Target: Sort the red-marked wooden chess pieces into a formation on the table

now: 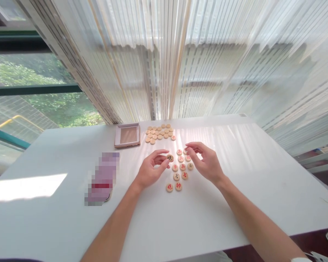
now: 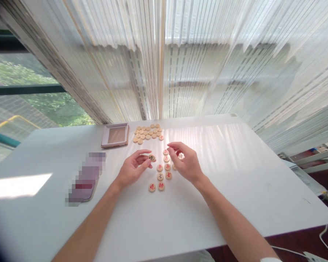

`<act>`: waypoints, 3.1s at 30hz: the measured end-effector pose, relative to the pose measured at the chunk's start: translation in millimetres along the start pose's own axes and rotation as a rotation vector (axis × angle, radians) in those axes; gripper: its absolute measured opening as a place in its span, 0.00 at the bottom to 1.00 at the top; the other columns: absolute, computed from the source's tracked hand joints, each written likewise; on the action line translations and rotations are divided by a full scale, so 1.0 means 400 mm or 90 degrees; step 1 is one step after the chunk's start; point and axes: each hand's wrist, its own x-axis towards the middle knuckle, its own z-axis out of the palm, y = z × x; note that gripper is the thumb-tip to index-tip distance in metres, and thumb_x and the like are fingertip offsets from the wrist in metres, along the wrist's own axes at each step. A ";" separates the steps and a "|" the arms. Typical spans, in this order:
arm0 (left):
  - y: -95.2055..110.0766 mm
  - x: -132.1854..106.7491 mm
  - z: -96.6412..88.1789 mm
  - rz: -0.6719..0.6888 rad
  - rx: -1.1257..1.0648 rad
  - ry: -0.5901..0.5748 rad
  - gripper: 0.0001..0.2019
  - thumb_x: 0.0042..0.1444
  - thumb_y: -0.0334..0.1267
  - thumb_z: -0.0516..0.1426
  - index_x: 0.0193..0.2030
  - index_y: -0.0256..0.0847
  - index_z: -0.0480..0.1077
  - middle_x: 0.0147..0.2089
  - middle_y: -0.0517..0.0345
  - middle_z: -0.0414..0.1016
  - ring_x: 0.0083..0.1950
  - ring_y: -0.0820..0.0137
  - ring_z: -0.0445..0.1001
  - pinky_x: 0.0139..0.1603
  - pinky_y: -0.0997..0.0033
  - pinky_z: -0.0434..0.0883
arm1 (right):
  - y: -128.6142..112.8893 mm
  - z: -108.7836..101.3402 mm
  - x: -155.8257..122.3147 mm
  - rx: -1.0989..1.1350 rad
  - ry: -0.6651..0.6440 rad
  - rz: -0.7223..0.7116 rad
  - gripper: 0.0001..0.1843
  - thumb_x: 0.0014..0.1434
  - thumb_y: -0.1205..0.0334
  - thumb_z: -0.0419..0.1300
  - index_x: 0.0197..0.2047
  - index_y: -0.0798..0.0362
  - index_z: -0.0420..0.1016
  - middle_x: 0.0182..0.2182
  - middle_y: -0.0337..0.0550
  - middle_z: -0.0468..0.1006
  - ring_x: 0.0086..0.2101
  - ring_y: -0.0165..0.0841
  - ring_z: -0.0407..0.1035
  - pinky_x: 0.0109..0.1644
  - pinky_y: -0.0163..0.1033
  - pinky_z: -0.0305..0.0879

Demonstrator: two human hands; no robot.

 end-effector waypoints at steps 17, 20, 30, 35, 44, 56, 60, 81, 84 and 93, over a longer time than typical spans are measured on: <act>0.014 -0.011 0.013 0.000 0.040 -0.089 0.14 0.56 0.42 0.65 0.48 0.42 0.76 0.41 0.54 0.84 0.45 0.62 0.82 0.48 0.64 0.78 | -0.012 0.034 -0.017 0.038 -0.192 0.004 0.09 0.64 0.55 0.62 0.34 0.50 0.76 0.27 0.37 0.77 0.26 0.29 0.69 0.30 0.36 0.67; 0.017 -0.011 0.013 0.002 0.051 -0.093 0.14 0.56 0.42 0.65 0.48 0.43 0.76 0.42 0.55 0.84 0.45 0.62 0.82 0.49 0.63 0.78 | -0.012 0.038 -0.018 0.030 -0.185 0.014 0.11 0.64 0.53 0.62 0.34 0.50 0.76 0.26 0.37 0.77 0.25 0.29 0.68 0.29 0.35 0.65; 0.021 -0.009 0.012 -0.008 0.065 -0.082 0.15 0.56 0.44 0.65 0.48 0.43 0.76 0.42 0.55 0.83 0.45 0.62 0.82 0.47 0.64 0.78 | -0.005 0.035 -0.018 0.024 -0.183 0.003 0.10 0.68 0.57 0.57 0.35 0.50 0.76 0.27 0.36 0.79 0.27 0.29 0.69 0.32 0.34 0.66; 0.016 -0.007 0.011 -0.016 0.059 -0.078 0.16 0.55 0.44 0.66 0.48 0.43 0.76 0.42 0.55 0.83 0.45 0.63 0.82 0.48 0.64 0.78 | -0.004 0.032 -0.017 0.030 -0.200 0.011 0.11 0.69 0.59 0.55 0.38 0.50 0.76 0.29 0.38 0.80 0.29 0.30 0.73 0.33 0.34 0.67; -0.009 0.002 0.006 0.025 0.045 -0.023 0.12 0.57 0.40 0.64 0.47 0.41 0.74 0.43 0.53 0.80 0.43 0.65 0.80 0.48 0.64 0.78 | 0.012 0.018 -0.013 0.070 -0.126 0.067 0.09 0.68 0.59 0.55 0.45 0.50 0.75 0.39 0.45 0.81 0.36 0.35 0.78 0.38 0.39 0.74; -0.007 0.004 0.005 0.006 -0.019 -0.044 0.12 0.58 0.39 0.64 0.48 0.40 0.73 0.44 0.52 0.80 0.46 0.64 0.80 0.51 0.62 0.77 | -0.006 0.023 -0.016 0.055 -0.219 -0.061 0.08 0.63 0.64 0.60 0.47 0.49 0.75 0.36 0.41 0.78 0.34 0.32 0.72 0.38 0.39 0.72; -0.009 0.006 0.001 -0.032 -0.088 -0.076 0.14 0.59 0.40 0.63 0.50 0.39 0.73 0.45 0.50 0.81 0.44 0.63 0.81 0.50 0.60 0.78 | -0.003 0.025 -0.015 0.033 -0.216 -0.084 0.07 0.65 0.65 0.59 0.46 0.48 0.75 0.35 0.40 0.78 0.33 0.32 0.71 0.39 0.40 0.71; -0.001 0.006 0.004 -0.080 -0.124 -0.056 0.14 0.56 0.45 0.65 0.41 0.36 0.75 0.35 0.51 0.83 0.36 0.64 0.83 0.41 0.65 0.79 | -0.004 0.044 -0.027 0.006 -0.226 -0.145 0.08 0.67 0.66 0.57 0.48 0.48 0.75 0.35 0.40 0.81 0.34 0.33 0.72 0.39 0.41 0.70; 0.000 0.006 0.002 -0.080 -0.103 -0.056 0.15 0.58 0.47 0.64 0.42 0.36 0.76 0.35 0.51 0.83 0.37 0.63 0.83 0.42 0.64 0.79 | 0.001 0.043 -0.027 -0.001 -0.217 -0.134 0.09 0.67 0.65 0.58 0.48 0.48 0.75 0.35 0.41 0.80 0.34 0.33 0.73 0.40 0.41 0.71; -0.004 0.008 -0.004 -0.081 -0.099 -0.067 0.17 0.61 0.49 0.60 0.46 0.36 0.76 0.36 0.51 0.84 0.38 0.62 0.84 0.44 0.63 0.79 | 0.007 0.040 -0.024 0.011 -0.212 -0.130 0.10 0.67 0.64 0.58 0.50 0.47 0.75 0.36 0.40 0.79 0.34 0.32 0.73 0.41 0.41 0.71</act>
